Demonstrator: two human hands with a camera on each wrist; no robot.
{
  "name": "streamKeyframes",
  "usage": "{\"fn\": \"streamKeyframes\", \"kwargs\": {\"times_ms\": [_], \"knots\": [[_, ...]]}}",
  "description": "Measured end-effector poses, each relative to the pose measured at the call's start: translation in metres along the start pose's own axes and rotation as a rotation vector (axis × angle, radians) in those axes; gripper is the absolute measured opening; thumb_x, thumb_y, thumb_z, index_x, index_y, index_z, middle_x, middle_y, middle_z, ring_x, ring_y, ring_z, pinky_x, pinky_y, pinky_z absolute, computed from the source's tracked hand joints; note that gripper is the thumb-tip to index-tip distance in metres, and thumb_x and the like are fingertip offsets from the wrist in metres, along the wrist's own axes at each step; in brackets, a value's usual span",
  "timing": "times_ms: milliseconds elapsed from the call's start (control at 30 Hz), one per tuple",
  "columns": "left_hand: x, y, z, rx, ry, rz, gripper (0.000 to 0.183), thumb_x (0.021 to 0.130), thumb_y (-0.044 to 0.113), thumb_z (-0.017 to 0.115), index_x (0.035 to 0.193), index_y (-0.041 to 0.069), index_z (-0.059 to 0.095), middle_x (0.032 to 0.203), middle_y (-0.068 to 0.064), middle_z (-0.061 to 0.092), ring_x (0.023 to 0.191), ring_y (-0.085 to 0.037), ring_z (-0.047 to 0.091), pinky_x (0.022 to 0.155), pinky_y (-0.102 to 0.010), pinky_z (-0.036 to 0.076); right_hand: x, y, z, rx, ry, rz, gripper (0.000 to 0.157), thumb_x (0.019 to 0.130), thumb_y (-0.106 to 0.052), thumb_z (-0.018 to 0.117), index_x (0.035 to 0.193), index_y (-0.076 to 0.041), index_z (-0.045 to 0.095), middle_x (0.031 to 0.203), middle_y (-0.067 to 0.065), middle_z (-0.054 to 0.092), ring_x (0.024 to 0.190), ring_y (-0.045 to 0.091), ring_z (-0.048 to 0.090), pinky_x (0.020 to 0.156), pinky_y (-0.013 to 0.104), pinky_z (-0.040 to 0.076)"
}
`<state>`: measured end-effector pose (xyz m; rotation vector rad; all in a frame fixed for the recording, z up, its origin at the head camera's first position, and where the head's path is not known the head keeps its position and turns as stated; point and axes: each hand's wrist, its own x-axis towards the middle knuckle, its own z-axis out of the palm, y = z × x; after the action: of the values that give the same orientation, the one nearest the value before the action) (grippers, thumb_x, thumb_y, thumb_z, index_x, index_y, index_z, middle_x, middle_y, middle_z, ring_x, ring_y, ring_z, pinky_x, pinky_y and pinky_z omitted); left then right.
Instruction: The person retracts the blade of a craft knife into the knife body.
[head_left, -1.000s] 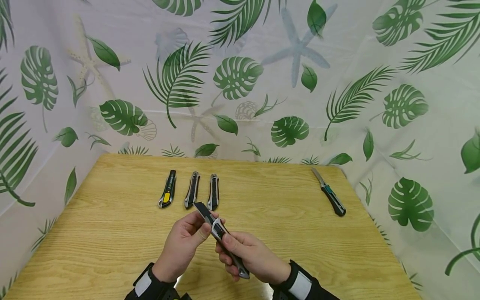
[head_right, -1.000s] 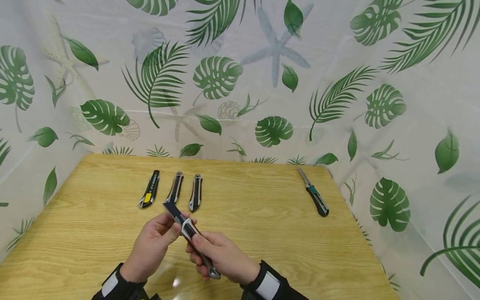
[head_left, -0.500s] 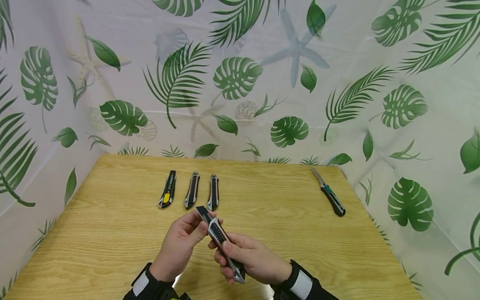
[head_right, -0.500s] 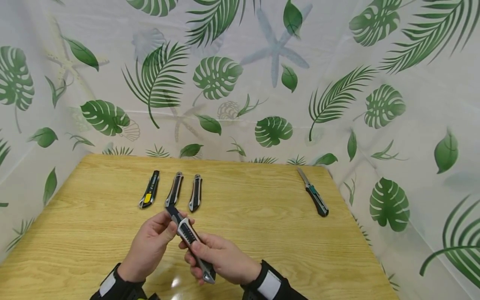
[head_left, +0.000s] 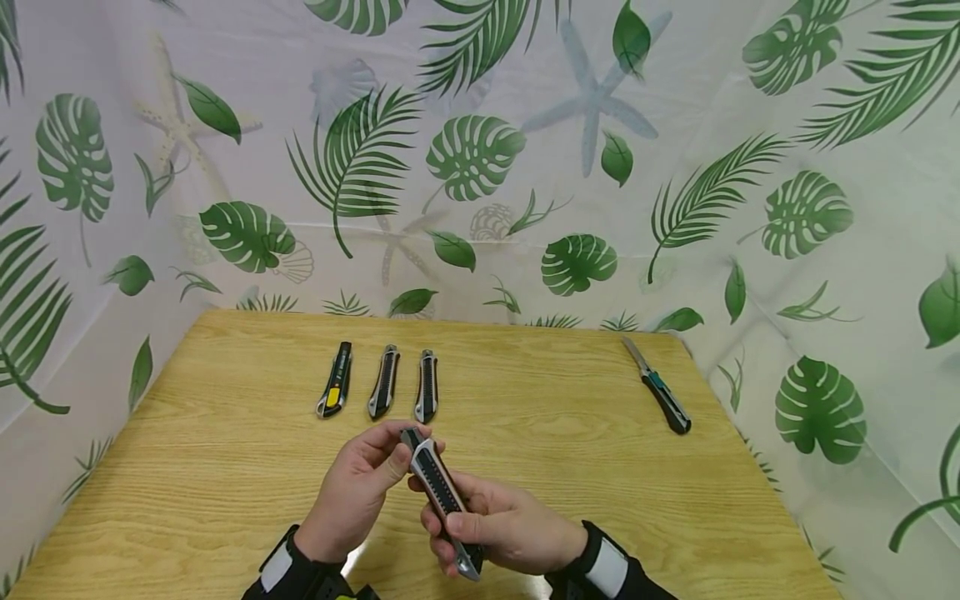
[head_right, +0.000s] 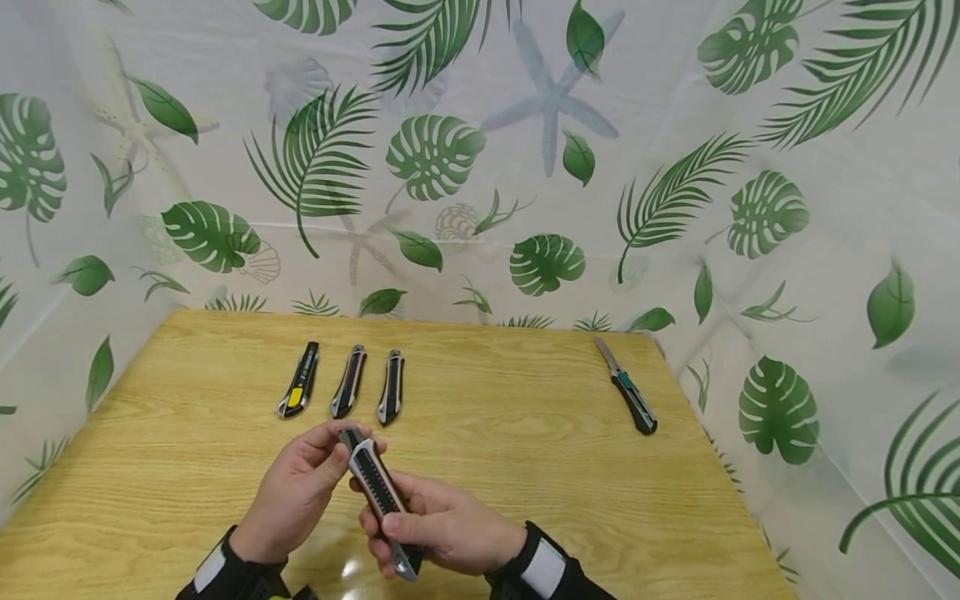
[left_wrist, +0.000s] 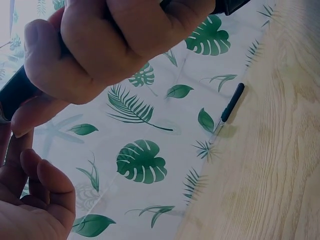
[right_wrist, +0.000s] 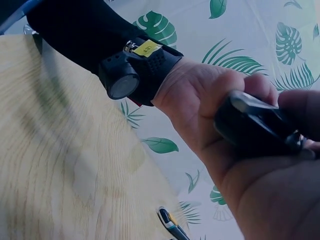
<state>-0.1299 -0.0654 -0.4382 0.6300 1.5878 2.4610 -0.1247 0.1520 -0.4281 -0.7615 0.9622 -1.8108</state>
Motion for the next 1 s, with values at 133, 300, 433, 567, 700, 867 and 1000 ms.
{"fn": "streamKeyframes", "kwargs": {"times_ms": [133,300,433,567,700,867,1000], "knots": [[0.0,0.001,-0.001,-0.016,-0.042,0.005,0.024,0.105,0.011,0.046,0.121,0.013,0.063,0.118,-0.009,0.065,0.119,-0.037,0.048,0.099,-0.034,0.042,-0.001,-0.003,0.004,0.021,-0.043,0.003,0.046,0.108,0.001,0.034,0.151,-0.005,0.019,0.114,0.006,0.048,0.095,0.019,0.049,0.089,0.032,0.048],[0.0,0.002,-0.002,-0.044,-0.074,0.001,0.023,0.105,0.01,0.046,0.12,0.013,0.063,0.118,-0.008,0.065,0.119,-0.036,0.048,0.099,-0.033,0.042,-0.002,-0.006,0.008,0.041,-0.06,0.004,0.05,0.107,0.003,0.034,0.153,-0.002,0.014,0.115,0.006,0.047,0.097,0.018,0.049,0.091,0.031,0.047],[0.001,0.001,-0.003,-0.05,-0.079,0.002,0.023,0.105,0.008,0.046,0.12,0.013,0.063,0.117,-0.008,0.065,0.119,-0.037,0.048,0.1,-0.034,0.041,-0.001,-0.007,0.009,0.046,-0.052,0.008,0.052,0.106,0.004,0.033,0.153,0.0,0.011,0.115,0.006,0.048,0.097,0.019,0.049,0.09,0.031,0.048],[0.0,0.001,-0.003,-0.052,-0.087,0.006,0.024,0.105,0.009,0.046,0.12,0.013,0.063,0.117,-0.008,0.066,0.119,-0.037,0.048,0.098,-0.034,0.042,-0.001,-0.008,0.01,0.047,-0.06,0.012,0.05,0.107,0.002,0.035,0.152,-0.002,0.014,0.118,0.006,0.048,0.099,0.018,0.049,0.091,0.03,0.048],[0.0,0.002,-0.002,-0.054,-0.096,0.012,0.023,0.105,0.011,0.046,0.121,0.013,0.063,0.117,-0.009,0.065,0.119,-0.037,0.048,0.095,-0.034,0.043,-0.002,-0.006,0.008,0.041,-0.076,0.006,0.05,0.107,-0.001,0.038,0.151,-0.003,0.016,0.12,0.006,0.047,0.101,0.018,0.048,0.091,0.03,0.048],[0.001,0.002,-0.002,-0.03,-0.072,0.009,0.024,0.106,0.011,0.044,0.122,0.011,0.062,0.117,-0.01,0.065,0.119,-0.037,0.047,0.097,-0.033,0.042,-0.004,-0.001,0.004,0.016,-0.03,0.014,0.055,0.104,0.001,0.041,0.153,-0.005,0.016,0.119,0.006,0.048,0.1,0.019,0.048,0.09,0.031,0.048],[0.001,0.002,-0.002,0.026,-0.014,0.0,0.025,0.106,0.011,0.045,0.125,0.004,0.059,0.118,-0.011,0.064,0.119,-0.036,0.047,0.096,-0.032,0.044,-0.004,0.001,0.002,-0.13,0.124,0.018,0.053,0.103,-0.003,0.048,0.15,-0.003,0.024,0.12,0.01,0.049,0.097,0.021,0.053,0.084,0.03,0.05]]}}
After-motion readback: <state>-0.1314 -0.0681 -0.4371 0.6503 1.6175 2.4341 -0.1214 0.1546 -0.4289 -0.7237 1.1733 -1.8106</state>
